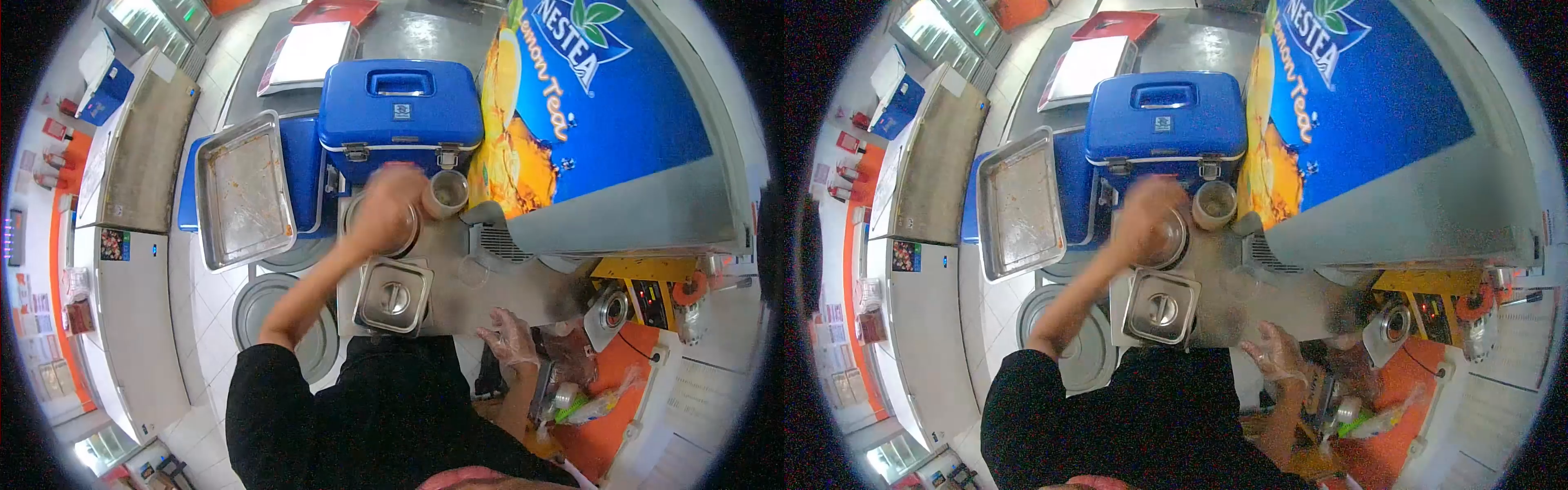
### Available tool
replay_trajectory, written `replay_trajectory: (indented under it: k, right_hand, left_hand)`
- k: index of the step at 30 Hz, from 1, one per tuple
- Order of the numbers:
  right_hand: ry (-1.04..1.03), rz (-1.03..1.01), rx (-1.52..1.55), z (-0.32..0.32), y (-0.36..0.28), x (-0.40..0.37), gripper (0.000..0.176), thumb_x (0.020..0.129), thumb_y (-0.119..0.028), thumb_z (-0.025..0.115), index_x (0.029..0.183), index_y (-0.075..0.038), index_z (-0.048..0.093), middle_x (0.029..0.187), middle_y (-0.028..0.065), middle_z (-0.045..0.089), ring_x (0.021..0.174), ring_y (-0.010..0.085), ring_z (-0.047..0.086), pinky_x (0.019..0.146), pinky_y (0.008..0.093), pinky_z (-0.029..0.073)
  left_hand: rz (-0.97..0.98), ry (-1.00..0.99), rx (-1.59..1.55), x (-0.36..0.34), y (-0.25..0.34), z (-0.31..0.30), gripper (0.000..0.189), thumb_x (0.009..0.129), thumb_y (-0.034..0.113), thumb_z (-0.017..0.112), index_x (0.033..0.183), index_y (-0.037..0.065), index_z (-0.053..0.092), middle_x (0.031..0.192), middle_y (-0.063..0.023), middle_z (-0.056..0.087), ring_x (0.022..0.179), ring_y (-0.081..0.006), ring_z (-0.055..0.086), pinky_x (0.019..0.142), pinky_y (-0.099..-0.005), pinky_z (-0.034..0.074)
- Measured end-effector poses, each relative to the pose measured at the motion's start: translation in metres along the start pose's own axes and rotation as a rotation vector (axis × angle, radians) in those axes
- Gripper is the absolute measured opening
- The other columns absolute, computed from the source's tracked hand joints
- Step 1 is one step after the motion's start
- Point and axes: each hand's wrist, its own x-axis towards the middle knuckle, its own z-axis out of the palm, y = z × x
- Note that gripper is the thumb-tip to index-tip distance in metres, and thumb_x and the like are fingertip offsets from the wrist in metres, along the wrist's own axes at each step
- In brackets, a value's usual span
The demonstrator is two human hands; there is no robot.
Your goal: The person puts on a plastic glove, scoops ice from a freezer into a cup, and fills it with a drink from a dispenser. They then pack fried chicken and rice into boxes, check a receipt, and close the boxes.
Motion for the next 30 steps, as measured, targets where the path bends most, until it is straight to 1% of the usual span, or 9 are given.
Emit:
replay_trajectory:
  k: [2,7,11,13,16,18,20,21,30]
  right_hand:
    - [-0.012,0.006,0.007,0.007,-0.003,-0.001,0.06,0.084,-0.04,0.077,0.125,0.001,0.059,0.113,0.0208,0.068,0.103,0.0359,0.068,0.088,0.0437,0.054]
    - [-0.092,0.032,-0.002,0.005,-0.032,0.018,0.055,0.084,-0.027,0.08,0.126,0.002,0.059,0.116,0.0203,0.068,0.106,0.0296,0.068,0.09,0.0394,0.054]
    - [-0.065,0.059,-0.02,0.004,-0.039,0.02,0.052,0.086,-0.027,0.079,0.125,0.001,0.06,0.11,0.018,0.069,0.102,0.0283,0.069,0.088,0.0389,0.055]
    - [-0.039,0.026,0.023,0.008,-0.03,0.016,0.05,0.087,-0.028,0.077,0.124,0.001,0.06,0.106,0.0167,0.069,0.099,0.0277,0.069,0.087,0.0385,0.055]
    - [-0.009,-0.027,-0.036,0.003,-0.049,0.019,0.049,0.087,-0.026,0.077,0.124,0.001,0.06,0.101,0.0146,0.069,0.094,0.0257,0.069,0.084,0.0375,0.055]
    - [-0.031,0.025,0.041,0.007,-0.055,0.022,0.048,0.088,-0.025,0.076,0.124,0.002,0.06,0.101,0.0149,0.069,0.094,0.024,0.069,0.083,0.0373,0.055]
    - [-0.071,0.065,0.075,0.005,-0.057,0.024,0.049,0.089,-0.026,0.076,0.126,0.002,0.059,0.108,0.0163,0.068,0.098,0.0238,0.069,0.084,0.0379,0.056]
    - [-0.096,0.077,0.075,0.004,-0.055,0.022,0.052,0.088,-0.028,0.077,0.128,0.001,0.058,0.114,0.0175,0.068,0.102,0.0244,0.069,0.085,0.0386,0.056]
    - [-0.021,0.41,0.518,0.004,-0.076,0.009,0.051,0.089,-0.023,0.078,0.128,0.002,0.058,0.117,0.0175,0.067,0.107,0.0256,0.066,0.092,0.0376,0.055]
  left_hand:
    - [-0.074,0.123,0.368,0.025,-0.041,-0.048,0.049,0.084,0.029,0.075,0.126,0.009,0.061,0.129,-0.0188,0.057,0.12,-0.038,0.055,0.1,-0.052,0.045]
    - [0.127,-0.244,0.571,0.026,-0.111,-0.068,0.06,0.089,0.036,0.07,0.142,0.014,0.052,0.141,-0.017,0.05,0.131,-0.039,0.048,0.11,-0.0531,0.041]
    - [0.548,-0.114,0.703,0.063,-0.155,-0.092,0.055,0.097,0.028,0.061,0.146,0.01,0.046,0.133,-0.0163,0.058,0.107,-0.0336,0.065,0.093,-0.0441,0.055]
    - [0.007,-0.326,0.362,0.131,-0.155,-0.138,0.043,0.099,0.033,0.058,0.136,0.011,0.058,0.12,-0.0195,0.067,0.105,-0.0301,0.067,0.092,-0.0397,0.053]
    - [-0.112,-0.115,0.411,0.22,-0.242,-0.17,0.045,0.103,0.039,0.051,0.133,0.006,0.058,0.12,-0.0211,0.066,0.103,-0.0346,0.068,0.09,-0.0447,0.055]
    - [-0.28,-0.477,0.421,0.269,-0.259,-0.179,0.059,0.093,0.028,0.068,0.143,0.012,0.041,0.153,-0.0197,0.036,0.137,-0.044,0.039,0.109,-0.058,0.038]
    - [-0.308,-0.019,0.323,0.252,-0.296,-0.124,0.049,0.092,0.027,0.068,0.132,0.007,0.049,0.147,-0.0214,0.042,0.132,-0.0426,0.045,0.106,-0.0585,0.042]
    - [-0.132,0.035,0.547,0.25,-0.309,-0.115,0.059,0.102,0.049,0.049,0.138,0.003,0.05,0.13,-0.0268,0.058,0.118,-0.0402,0.059,0.1,-0.0498,0.05]
    - [0.024,0.136,0.762,0.261,-0.302,-0.101,0.057,0.097,0.044,0.057,0.131,-0.001,0.051,0.126,-0.023,0.058,0.117,-0.0375,0.057,0.099,-0.0497,0.048]
